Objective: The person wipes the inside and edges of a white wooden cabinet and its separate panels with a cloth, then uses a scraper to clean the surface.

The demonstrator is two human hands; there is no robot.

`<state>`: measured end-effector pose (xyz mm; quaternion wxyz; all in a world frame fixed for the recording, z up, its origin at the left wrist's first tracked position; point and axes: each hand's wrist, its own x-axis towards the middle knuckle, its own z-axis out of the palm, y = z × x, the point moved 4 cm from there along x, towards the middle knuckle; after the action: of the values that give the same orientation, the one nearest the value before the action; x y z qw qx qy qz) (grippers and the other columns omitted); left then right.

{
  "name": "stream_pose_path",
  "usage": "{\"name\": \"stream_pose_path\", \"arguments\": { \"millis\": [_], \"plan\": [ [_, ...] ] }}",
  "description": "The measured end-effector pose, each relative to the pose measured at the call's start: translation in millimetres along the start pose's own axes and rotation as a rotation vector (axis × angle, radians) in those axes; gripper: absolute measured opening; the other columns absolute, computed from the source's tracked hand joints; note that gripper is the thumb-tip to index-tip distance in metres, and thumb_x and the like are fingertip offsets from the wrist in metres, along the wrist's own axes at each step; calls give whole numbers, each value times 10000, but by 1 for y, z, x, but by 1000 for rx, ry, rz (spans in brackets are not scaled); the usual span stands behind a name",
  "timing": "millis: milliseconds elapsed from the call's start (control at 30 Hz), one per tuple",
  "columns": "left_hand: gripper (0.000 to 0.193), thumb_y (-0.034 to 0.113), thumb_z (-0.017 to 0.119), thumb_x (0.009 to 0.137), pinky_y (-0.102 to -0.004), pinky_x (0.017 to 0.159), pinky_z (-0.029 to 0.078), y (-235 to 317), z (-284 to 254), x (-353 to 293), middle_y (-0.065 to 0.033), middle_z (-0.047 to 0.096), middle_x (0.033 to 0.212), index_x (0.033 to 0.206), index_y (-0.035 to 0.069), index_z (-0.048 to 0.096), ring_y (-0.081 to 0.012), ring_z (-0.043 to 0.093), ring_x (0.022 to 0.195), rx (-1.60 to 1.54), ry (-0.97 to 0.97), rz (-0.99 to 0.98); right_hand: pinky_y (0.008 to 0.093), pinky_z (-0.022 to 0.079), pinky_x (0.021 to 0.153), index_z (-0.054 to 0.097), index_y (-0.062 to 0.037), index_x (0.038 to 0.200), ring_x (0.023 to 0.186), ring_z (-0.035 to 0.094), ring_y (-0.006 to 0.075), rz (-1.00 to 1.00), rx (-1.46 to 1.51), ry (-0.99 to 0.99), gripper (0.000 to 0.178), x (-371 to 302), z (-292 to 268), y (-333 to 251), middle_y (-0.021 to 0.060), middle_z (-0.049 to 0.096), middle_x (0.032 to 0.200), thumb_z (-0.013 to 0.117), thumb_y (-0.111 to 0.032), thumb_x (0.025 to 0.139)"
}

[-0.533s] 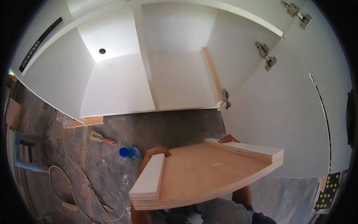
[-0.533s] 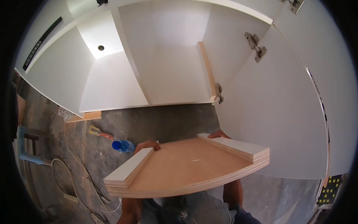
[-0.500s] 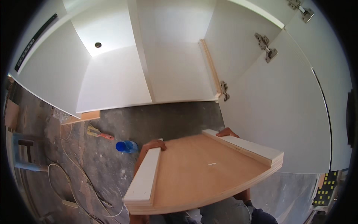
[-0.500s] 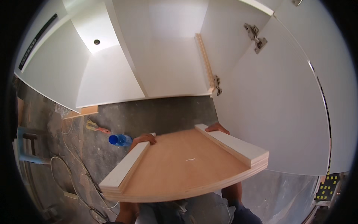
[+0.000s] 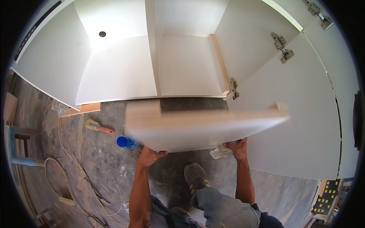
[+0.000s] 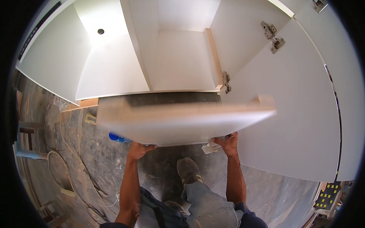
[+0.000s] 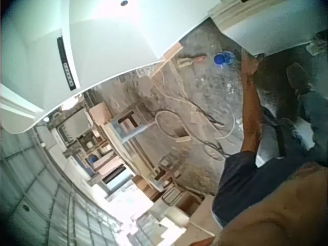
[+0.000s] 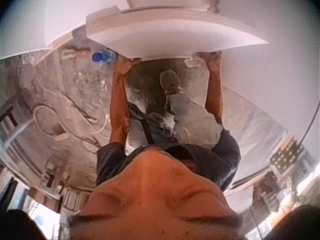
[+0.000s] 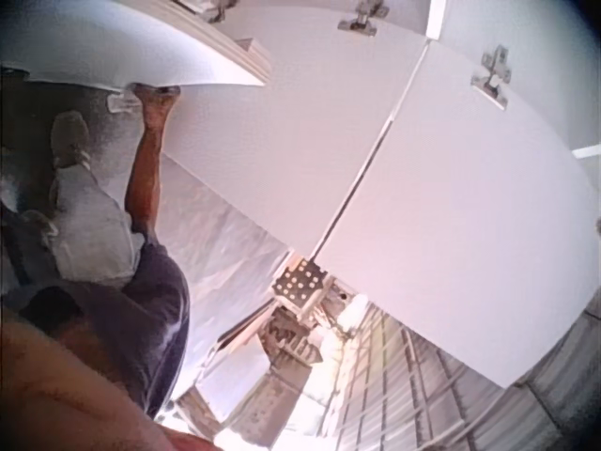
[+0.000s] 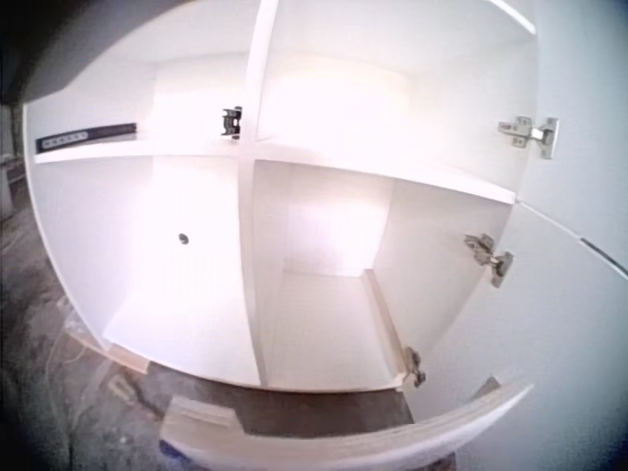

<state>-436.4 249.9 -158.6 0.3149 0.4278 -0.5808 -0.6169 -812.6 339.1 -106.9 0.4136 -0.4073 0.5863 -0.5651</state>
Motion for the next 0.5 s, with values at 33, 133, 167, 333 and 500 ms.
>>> {"name": "stream_pose_path", "arguments": {
  "millis": [33,133,167,333,500],
  "plan": [
    [617,-71,847,676,-374,1009,486,5,-4,-1,-93,693,1145,1252,0,637,-213,632,1117,8,10,-3,349,571,870,722,0,1072,900,698,182,1,9,-9,411,1,5,2,83,743,1009,821,118,691],
    [666,-88,764,709,-363,1022,481,7,-6,1,-64,667,1189,1343,5,584,-197,622,1127,-172,-77,-103,354,572,870,715,18,1090,899,696,185,52,7,52,423,4,9,7,93,742,1005,825,102,691],
    [666,-88,764,709,-363,1022,481,11,-5,2,-64,667,1189,1343,5,584,-197,622,1127,-169,-75,-100,347,571,867,712,27,1099,903,696,185,92,2,64,423,5,9,7,96,741,1007,824,89,696],
    [767,-105,740,708,-360,1099,418,21,6,11,-82,610,1315,1433,11,518,-209,564,1246,-273,-8,-37,331,564,836,701,50,1121,880,688,186,172,27,85,413,10,11,6,97,736,986,809,29,722],
    [849,-131,681,682,-351,1124,394,4,13,33,-85,599,1343,1493,7,472,-215,538,1295,-320,75,37,326,547,774,706,43,1112,795,653,176,240,-103,119,374,33,9,20,89,717,924,765,-31,750]
  ]
}}
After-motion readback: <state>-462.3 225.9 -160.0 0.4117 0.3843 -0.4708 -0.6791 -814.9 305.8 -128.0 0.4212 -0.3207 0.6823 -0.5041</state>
